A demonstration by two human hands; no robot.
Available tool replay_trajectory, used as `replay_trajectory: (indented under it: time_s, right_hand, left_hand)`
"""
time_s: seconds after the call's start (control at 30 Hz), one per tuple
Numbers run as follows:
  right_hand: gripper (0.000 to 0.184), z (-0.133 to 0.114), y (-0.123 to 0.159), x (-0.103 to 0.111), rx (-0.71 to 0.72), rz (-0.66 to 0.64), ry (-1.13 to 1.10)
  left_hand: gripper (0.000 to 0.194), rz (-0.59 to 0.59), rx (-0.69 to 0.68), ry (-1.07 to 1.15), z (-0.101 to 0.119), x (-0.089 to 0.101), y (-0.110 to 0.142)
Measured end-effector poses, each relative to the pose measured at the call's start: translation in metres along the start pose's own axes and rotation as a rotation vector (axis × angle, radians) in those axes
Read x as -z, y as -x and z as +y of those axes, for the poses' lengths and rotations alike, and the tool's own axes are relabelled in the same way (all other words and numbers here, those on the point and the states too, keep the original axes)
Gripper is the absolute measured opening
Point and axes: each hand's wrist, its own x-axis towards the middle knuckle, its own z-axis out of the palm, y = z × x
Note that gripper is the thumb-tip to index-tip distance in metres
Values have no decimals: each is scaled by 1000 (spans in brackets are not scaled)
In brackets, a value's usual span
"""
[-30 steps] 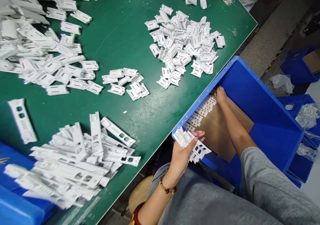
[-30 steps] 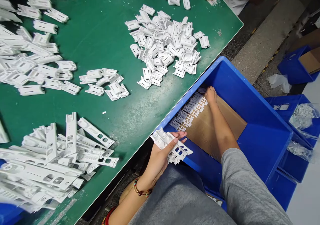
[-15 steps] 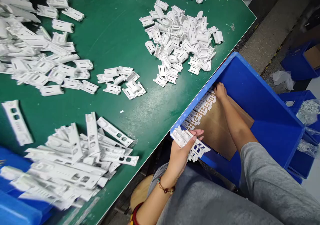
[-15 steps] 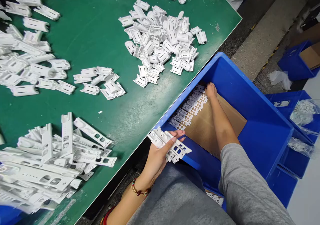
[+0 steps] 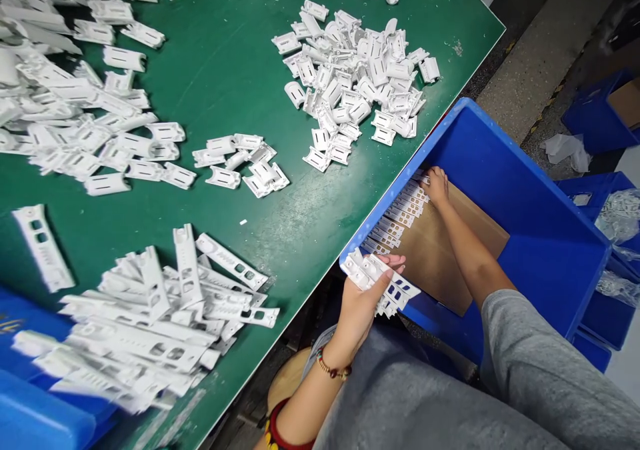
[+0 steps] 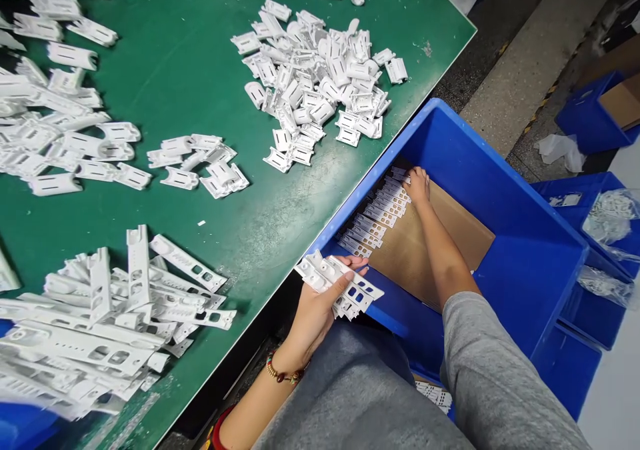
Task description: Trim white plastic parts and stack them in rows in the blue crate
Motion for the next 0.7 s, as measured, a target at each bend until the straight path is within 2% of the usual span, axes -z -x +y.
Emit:
replay_trajectory:
  time_s: [0.1, 0.17, 0.2, 0.27, 0.37, 0.4, 0.5, 0.57, 0.63, 0.7]
  right_hand:
    - [21, -24, 17, 26, -39, 37, -135]
    - [12, -49, 49, 51, -35, 4, -367]
    - [15, -65, 71, 65, -7, -57, -527]
    - [27, -97, 127, 92, 80, -285, -814]
    - [27, -136, 213, 129, 68, -630, -1025]
    - [26, -143, 235, 139, 24, -631, -1039]
    - [20, -139, 275, 159, -43, -651, -1025]
    - [24, -119, 280, 158, -83, -666, -1051]
    - [27, -92, 271, 142, -183, -630, -1139]
    - [30, -64, 256, 112, -346, -534, -1263]
  left_hand:
    - [31, -6, -5, -24, 0, 1, 1]
    - [31, -26, 1, -17, 0, 3, 1]
    - [30, -36, 0, -10, 0, 4, 1]
    - [29, -54, -14, -11, -1, 7, 0]
    - [28, -117, -52, -101, -6, 10, 2]
    - [28, -160, -51, -147, -9, 11, 4]
    - [30, -277, 21, -219, -20, 17, 20]
    - [32, -254, 64, -182, -27, 25, 35]
    - [32, -182, 86, -160, -31, 36, 47]
    - [33, -123, 111, -193, -34, 47, 54]
